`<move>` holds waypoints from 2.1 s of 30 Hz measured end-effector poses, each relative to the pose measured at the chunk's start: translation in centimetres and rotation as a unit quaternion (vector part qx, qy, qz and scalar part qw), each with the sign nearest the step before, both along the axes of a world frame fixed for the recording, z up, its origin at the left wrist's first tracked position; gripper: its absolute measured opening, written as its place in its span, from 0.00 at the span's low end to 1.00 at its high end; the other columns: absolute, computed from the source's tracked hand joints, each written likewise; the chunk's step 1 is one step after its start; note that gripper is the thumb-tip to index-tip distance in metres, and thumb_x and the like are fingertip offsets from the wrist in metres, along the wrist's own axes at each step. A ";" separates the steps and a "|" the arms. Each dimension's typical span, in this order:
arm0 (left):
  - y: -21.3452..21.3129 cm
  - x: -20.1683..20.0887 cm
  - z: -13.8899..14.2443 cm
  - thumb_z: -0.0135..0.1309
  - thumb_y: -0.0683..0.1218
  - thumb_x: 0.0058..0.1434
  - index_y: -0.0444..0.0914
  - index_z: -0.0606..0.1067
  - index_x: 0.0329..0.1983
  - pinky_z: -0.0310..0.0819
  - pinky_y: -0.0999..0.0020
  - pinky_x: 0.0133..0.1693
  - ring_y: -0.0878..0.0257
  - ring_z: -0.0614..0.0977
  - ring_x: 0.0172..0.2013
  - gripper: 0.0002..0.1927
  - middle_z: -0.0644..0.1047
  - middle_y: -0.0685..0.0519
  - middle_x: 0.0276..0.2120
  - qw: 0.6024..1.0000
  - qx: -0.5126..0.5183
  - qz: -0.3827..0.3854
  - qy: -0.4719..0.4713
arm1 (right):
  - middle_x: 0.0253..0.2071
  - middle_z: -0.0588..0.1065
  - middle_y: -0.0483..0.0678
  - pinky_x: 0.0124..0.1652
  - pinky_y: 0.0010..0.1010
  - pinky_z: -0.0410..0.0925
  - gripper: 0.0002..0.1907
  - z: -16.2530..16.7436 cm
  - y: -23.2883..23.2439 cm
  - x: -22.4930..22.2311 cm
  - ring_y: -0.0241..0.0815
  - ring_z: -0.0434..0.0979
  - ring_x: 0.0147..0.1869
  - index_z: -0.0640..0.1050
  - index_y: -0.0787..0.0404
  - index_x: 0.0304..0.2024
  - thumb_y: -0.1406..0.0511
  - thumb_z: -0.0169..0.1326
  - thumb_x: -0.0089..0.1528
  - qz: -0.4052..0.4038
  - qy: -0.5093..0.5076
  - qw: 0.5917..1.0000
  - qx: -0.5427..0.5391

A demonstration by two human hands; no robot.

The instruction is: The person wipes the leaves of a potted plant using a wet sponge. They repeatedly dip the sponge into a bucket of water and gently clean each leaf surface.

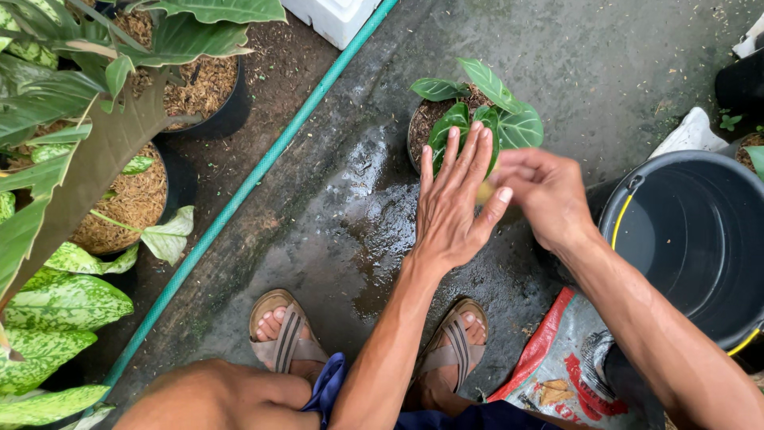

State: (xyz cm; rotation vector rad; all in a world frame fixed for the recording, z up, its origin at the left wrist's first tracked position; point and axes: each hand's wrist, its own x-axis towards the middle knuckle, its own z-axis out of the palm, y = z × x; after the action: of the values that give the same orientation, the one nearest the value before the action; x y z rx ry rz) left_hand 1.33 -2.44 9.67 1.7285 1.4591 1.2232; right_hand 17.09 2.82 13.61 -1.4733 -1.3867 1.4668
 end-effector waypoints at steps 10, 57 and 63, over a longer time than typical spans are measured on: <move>-0.1 0.0 0.8 0.25 0.72 0.73 0.40 0.50 0.82 0.28 0.36 0.77 0.47 0.49 0.81 0.44 0.51 0.47 0.81 1.000 -0.026 -0.012 0.003 | 0.43 0.80 0.50 0.48 0.27 0.75 0.13 -0.6 -2.0 0.0 0.36 0.81 0.45 0.77 0.70 0.49 0.79 0.53 0.62 -0.048 0.037 0.998 0.003; 1.3 -3.0 -6.6 0.56 0.42 0.65 0.31 0.72 0.57 0.84 0.64 0.41 0.60 0.83 0.41 0.18 0.79 0.47 0.45 0.756 -0.136 0.277 -0.577 | 0.60 0.77 0.49 0.65 0.47 0.63 0.29 3.2 -1.6 -4.7 0.46 0.75 0.65 0.78 0.53 0.61 0.63 0.62 0.55 0.355 -0.542 0.493 0.581; 0.5 -0.8 -6.1 0.54 0.42 0.66 0.32 0.74 0.57 0.85 0.62 0.43 0.59 0.84 0.40 0.17 0.80 0.46 0.45 0.783 -0.188 0.206 -0.556 | 0.62 0.77 0.52 0.68 0.48 0.64 0.27 2.0 -1.3 -2.7 0.50 0.75 0.67 0.78 0.62 0.61 0.64 0.64 0.59 0.328 -0.457 0.607 0.561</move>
State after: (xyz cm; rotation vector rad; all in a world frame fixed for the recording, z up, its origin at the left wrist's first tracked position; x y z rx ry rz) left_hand 0.53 -1.98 3.61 0.2035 1.1568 1.5905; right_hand 14.35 1.55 15.62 -0.7307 -2.8684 -0.3256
